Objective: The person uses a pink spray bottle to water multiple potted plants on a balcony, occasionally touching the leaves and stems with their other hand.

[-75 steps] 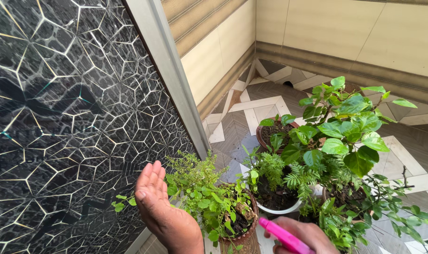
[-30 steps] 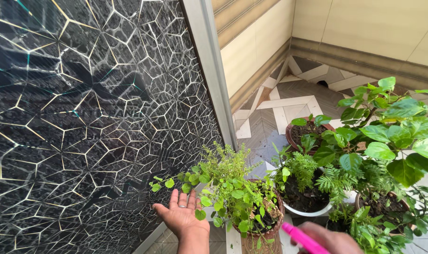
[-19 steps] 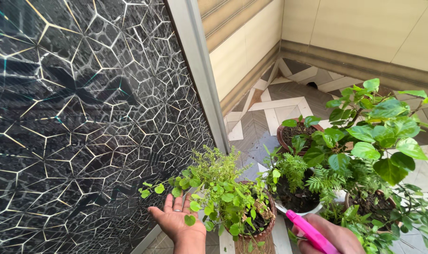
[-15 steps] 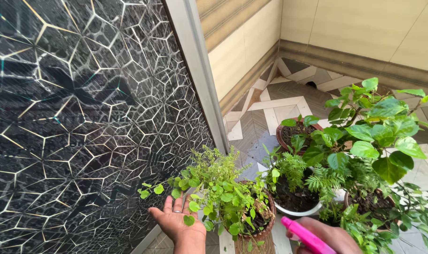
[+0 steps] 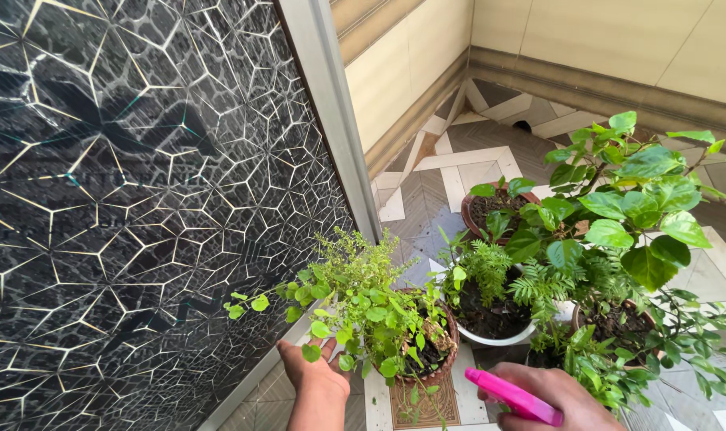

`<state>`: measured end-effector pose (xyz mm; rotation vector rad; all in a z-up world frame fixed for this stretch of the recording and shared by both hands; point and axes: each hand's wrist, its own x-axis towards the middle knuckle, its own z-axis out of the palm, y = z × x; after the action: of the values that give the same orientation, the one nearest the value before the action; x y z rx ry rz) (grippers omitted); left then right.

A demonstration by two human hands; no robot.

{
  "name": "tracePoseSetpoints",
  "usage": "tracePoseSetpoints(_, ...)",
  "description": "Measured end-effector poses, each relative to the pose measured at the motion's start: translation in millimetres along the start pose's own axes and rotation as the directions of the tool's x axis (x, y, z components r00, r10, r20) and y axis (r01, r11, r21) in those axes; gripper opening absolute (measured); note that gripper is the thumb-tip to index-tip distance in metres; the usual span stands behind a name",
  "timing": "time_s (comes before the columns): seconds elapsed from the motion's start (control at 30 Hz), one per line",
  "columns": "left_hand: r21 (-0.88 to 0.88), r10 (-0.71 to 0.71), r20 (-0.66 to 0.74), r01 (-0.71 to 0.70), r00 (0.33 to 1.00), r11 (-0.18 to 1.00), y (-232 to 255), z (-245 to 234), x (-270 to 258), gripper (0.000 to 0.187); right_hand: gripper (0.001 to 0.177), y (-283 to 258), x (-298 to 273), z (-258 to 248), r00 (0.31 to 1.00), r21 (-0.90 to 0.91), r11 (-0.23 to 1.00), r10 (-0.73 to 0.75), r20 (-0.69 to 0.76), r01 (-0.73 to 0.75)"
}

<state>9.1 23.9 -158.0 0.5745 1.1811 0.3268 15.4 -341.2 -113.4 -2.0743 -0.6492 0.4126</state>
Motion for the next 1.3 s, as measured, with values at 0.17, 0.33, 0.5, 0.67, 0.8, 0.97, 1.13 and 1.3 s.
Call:
tracePoseSetpoints(0.17,0.096,-0.175,-0.067,0.181,0.982,0.979,3,11,-19,0.085,0.043,-52,13,-23,0.841,-0.238,0.835,0.530,0.107,-0.496)
tracePoseSetpoints(0.33,-0.049,0.038,-0.009,-0.038,0.999,0.998,-2,7,6,0.082,0.049,-36,9,-18,0.987,0.069,0.997,-0.024,-0.160,0.035)
tracePoseSetpoints(0.5,0.022,0.029,-0.076,-0.027,0.997,0.999,-3,11,4,0.088,0.019,-34,7,-9,0.932,0.304,0.882,0.326,0.155,-0.359)
tracePoseSetpoints(0.67,0.036,0.168,-0.028,-0.167,0.985,0.985,-5,11,4,0.093,0.024,-40,11,-13,0.927,0.344,0.860,0.349,0.142,-0.376)
tracePoseSetpoints(0.8,0.020,0.092,-0.050,-0.091,0.995,0.996,-3,13,4,0.087,0.035,-42,12,-16,0.983,0.205,0.963,0.185,-0.023,-0.176)
tracePoseSetpoints(0.97,0.083,0.032,0.013,-0.033,0.999,0.996,-1,4,10,0.101,0.030,-55,15,-12,0.931,0.040,0.956,0.272,0.245,-0.290)
tracePoseSetpoints(1.13,0.041,0.006,0.002,-0.006,1.000,0.999,-1,0,12,0.105,0.035,-46,19,9,0.929,-0.047,0.982,0.189,0.319,-0.184)
tracePoseSetpoints(1.3,0.032,0.010,-0.050,-0.008,0.999,0.999,-4,-1,13,0.108,0.044,-43,19,20,0.945,-0.042,0.990,0.140,0.294,-0.134)
